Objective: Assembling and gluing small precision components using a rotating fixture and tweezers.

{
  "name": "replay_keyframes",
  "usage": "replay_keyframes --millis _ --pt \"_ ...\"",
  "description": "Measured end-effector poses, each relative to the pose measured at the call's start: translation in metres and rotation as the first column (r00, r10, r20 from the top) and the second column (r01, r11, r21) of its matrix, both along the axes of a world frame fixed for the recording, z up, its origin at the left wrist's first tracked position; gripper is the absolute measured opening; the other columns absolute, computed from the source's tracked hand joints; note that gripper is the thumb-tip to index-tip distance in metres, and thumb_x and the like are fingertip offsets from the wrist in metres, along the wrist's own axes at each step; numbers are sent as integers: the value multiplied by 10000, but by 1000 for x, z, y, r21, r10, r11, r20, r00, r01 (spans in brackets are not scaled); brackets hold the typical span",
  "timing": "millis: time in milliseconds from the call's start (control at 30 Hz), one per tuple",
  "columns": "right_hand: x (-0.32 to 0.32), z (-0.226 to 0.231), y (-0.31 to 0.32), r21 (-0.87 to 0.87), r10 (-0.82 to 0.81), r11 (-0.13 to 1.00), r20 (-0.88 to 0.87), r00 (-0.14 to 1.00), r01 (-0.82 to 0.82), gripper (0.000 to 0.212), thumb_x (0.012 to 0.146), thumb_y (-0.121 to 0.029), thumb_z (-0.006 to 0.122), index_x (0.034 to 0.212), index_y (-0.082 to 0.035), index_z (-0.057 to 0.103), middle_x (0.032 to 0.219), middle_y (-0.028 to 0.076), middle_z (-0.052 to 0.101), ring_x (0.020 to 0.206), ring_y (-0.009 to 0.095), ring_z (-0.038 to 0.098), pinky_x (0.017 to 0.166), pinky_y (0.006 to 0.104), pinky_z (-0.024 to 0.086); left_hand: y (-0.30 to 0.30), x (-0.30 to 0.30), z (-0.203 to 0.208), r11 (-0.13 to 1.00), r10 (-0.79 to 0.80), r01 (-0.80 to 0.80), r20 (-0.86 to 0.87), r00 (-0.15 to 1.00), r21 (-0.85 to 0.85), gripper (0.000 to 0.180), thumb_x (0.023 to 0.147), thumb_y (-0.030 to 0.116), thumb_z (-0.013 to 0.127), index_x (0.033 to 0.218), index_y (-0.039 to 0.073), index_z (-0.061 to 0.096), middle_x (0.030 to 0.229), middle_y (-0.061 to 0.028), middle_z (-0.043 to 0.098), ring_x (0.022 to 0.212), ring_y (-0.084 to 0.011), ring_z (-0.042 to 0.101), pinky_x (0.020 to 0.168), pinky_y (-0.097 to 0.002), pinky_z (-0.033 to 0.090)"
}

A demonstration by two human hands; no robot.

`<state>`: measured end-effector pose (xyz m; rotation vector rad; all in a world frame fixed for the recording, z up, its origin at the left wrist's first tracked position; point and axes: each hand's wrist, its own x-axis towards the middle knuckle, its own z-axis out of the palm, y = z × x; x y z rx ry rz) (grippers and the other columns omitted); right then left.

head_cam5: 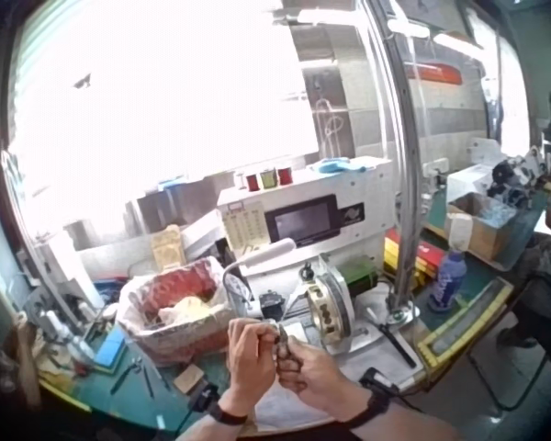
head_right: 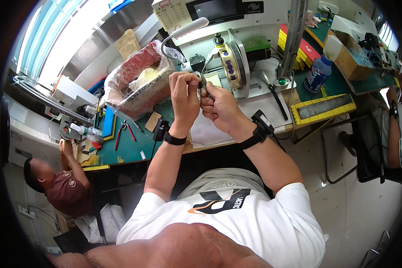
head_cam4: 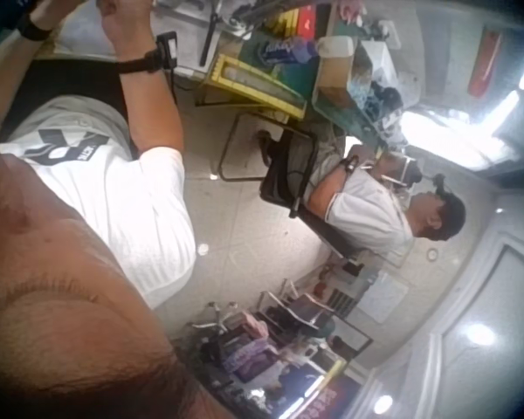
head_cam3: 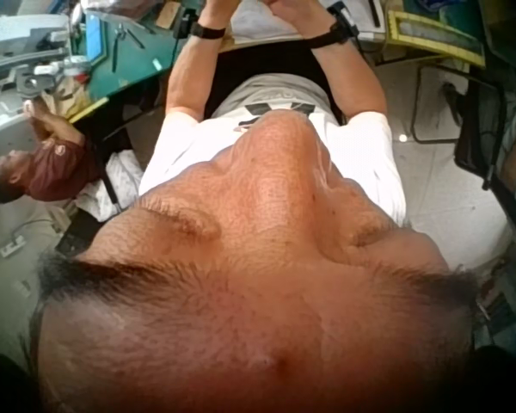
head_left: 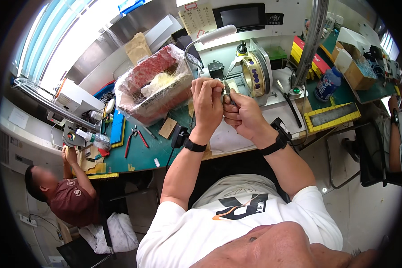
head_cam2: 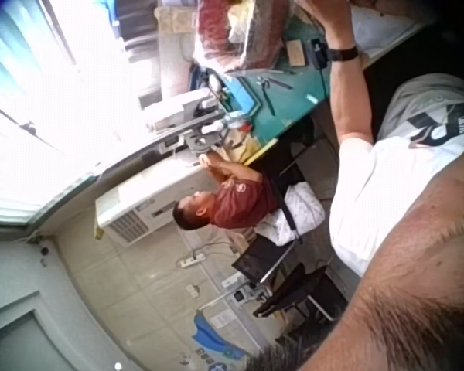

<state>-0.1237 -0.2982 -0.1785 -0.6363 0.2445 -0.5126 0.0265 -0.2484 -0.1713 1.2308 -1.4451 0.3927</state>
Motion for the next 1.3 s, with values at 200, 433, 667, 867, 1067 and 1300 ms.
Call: replay_keyframes --millis 200,433,667,867,1067,1300 --pt "-22 7 7 -215 -15 976 -176 984 -24 381 1238 -420 479 1081 -106 626 748 -65 458 587 72 360 539 252 297 10 9 8 990 -136 141 -211 968 6 80 1079 -50 682 1083 29 674 1047 -80 662 923 -211 661 826 -342 558" --pt "-97 -20 7 -984 -779 175 -155 608 -26 316 1091 -270 737 1257 -1 727 942 124 698 872 322 685 812 427 547 39 52 55 996 -26 -11 -407 913 -88 45 1160 54 670 1164 45 714 1002 -2 692 843 -61 609 755 -225 496" --pt "-115 -4 8 -973 -893 -220 170 417 -73 286 987 -116 819 1241 6 767 1132 158 746 1110 370 704 991 473 547 59 104 98 808 347 -424 -252 903 -408 134 1143 76 705 1256 7 725 1108 -52 750 990 -114 687 890 -293 565" --pt "-81 6 21 -939 -648 293 -56 759 181 331 1121 -228 745 1330 29 757 1123 128 778 1012 218 758 945 371 607 56 123 100 638 770 -721 202 605 -271 417 1041 45 766 1449 89 691 1298 -151 704 1239 -303 685 1090 -419 515" --pt "-27 5 20 -738 -484 616 -79 872 275 503 1183 -298 670 1527 66 618 1198 87 744 1010 158 726 914 320 605 39 83 35 930 366 -362 -61 929 61 191 1084 88 750 1273 66 763 1068 -108 750 951 -242 736 845 -376 563" --pt "21 7 6 -518 -487 742 19 873 425 353 1184 -273 673 1391 5 605 1075 20 649 879 74 640 757 252 546 15 18 -34 970 20 111 -529 848 215 77 1161 43 618 1188 -2 675 934 -24 675 716 -92 605 646 -271 494"
